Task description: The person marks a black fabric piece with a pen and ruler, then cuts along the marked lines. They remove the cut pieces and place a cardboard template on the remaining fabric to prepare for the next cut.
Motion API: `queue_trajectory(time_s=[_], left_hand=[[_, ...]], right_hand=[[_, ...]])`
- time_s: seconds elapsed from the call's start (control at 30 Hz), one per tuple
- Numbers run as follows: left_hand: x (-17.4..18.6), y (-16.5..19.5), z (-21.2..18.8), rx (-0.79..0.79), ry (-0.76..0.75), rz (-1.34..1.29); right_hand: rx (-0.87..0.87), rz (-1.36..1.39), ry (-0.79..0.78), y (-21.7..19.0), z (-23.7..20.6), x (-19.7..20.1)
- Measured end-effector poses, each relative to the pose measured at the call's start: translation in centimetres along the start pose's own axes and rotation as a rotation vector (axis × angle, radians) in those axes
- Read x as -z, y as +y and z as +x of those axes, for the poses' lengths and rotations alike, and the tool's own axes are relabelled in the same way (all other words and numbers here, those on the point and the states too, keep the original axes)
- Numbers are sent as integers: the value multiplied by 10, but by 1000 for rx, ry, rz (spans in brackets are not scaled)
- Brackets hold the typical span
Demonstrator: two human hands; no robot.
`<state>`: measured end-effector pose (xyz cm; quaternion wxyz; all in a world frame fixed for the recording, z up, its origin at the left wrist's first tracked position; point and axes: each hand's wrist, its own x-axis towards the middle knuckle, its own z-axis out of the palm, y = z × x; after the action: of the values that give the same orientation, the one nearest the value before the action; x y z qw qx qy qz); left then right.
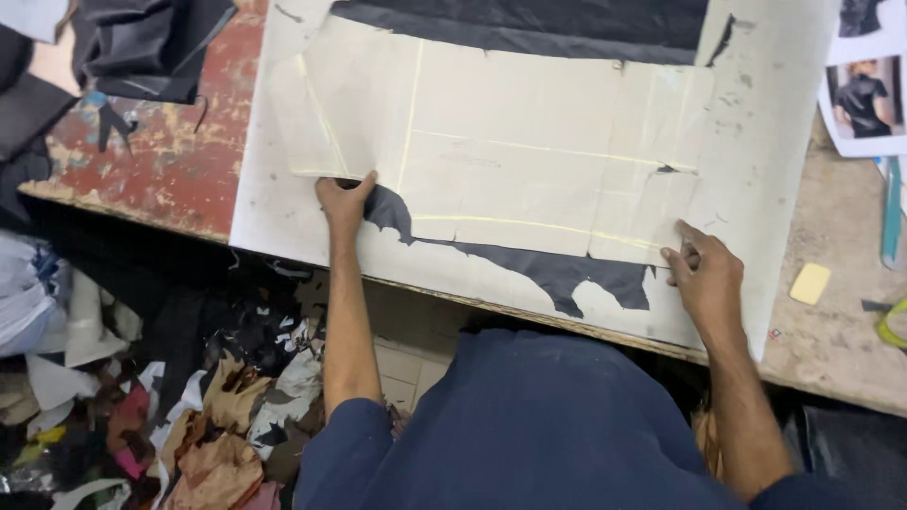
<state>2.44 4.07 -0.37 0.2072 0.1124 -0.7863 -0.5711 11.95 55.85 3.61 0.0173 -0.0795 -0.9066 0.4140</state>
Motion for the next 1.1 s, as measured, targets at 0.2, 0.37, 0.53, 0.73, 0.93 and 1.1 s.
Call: queue_trajectory(time_s=[0.2,0.37,0.53,0.73,0.93,1.1], left_hand=[[2,18,-2,-39,6,-112],[7,17,-1,-58,2,-41],[9,14,-1,-61,6,-34],[8,13,0,-65,23,38],[7,11,0,-54,21,-28],[4,10,-1,-2,24,-56]], right_hand=[[-14,-27,-19,-2,-1,0],[13,-39,-16,-2,-1,-3],[-20,-38,-14,-1,-2,-3],[-7,-46,-23,-2,-4,-3],[-21,-15,-17,-5,-2,-2],[-30,-18,-14,-6,-3,-1]])
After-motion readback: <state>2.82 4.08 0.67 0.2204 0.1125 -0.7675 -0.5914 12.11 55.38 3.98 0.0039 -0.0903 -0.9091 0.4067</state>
